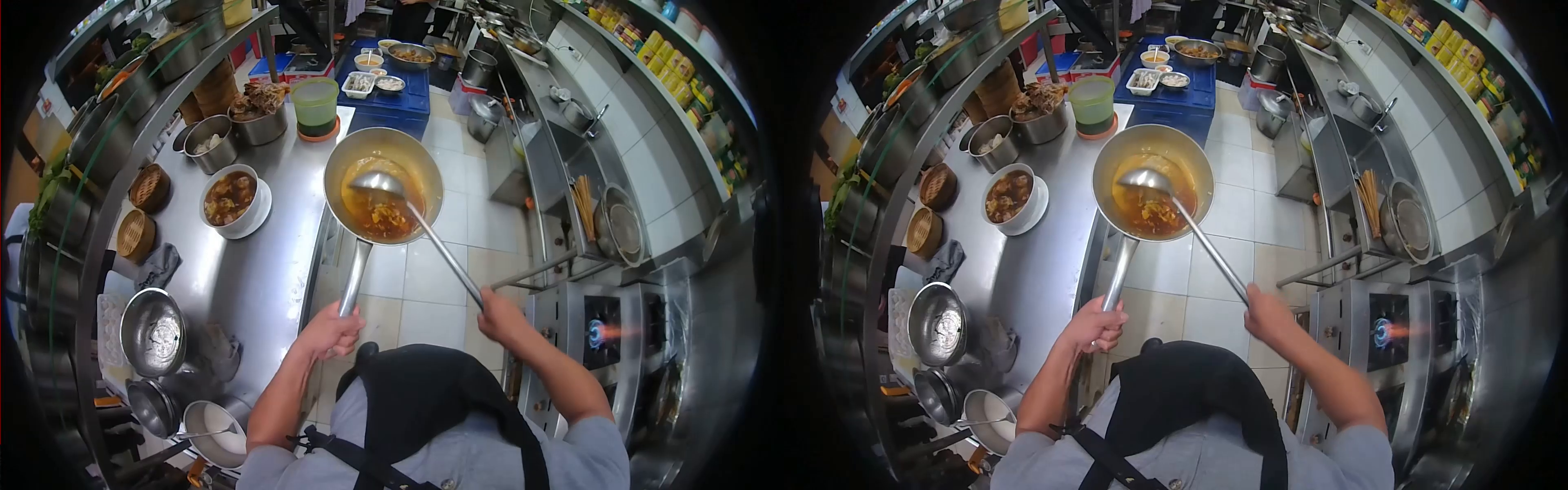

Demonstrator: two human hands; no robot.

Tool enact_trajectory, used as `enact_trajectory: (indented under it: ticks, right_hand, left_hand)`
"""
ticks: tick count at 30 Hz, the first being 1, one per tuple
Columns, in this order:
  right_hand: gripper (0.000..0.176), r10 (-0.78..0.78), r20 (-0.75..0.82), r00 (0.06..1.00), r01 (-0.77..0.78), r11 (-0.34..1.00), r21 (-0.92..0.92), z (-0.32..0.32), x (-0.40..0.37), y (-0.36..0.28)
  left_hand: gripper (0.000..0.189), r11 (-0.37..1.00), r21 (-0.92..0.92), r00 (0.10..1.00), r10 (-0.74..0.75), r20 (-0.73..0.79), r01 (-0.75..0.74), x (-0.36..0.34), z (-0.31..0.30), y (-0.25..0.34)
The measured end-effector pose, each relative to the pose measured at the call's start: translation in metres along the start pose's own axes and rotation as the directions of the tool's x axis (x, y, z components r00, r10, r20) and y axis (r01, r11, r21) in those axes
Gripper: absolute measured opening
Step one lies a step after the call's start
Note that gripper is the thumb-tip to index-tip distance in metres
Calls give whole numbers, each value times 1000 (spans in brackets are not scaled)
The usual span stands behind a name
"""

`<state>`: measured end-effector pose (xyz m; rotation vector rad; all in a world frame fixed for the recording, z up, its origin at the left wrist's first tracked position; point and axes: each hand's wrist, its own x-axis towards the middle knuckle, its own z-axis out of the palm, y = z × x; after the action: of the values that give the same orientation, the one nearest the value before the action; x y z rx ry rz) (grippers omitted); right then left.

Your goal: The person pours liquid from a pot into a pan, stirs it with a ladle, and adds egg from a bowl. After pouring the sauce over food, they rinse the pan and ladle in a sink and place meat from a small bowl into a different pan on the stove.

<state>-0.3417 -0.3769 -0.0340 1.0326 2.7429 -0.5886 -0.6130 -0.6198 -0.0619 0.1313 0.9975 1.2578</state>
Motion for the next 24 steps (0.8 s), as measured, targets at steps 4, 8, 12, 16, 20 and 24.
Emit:
enact_trajectory:
  ticks: [4,8,12,16,20,24]
  right_hand:
    - [31,-49,29,998,47,996,70,-14,-26,15]
    - [26,99,-110,989,-95,995,41,-27,15,23]
    - [25,61,-109,992,-52,995,84,-7,11,26]
    - [23,75,24,997,-78,988,130,-30,-8,9]
    - [21,171,-7,985,-169,980,109,-45,9,2]
    - [16,139,-85,987,-134,989,62,-25,24,17]
  left_hand:
    - [25,1000,-21,1000,-7,-25,6,2,-3,-7]
    - [25,1000,12,1000,-8,-24,8,2,4,-7]
    - [25,999,52,999,5,-37,-3,5,7,-2]
    - [23,1000,4,1000,4,-29,-4,17,4,-7]
    - [23,1000,28,999,10,-50,-9,21,10,-6]
    - [24,988,144,989,68,-133,-49,31,22,-4]
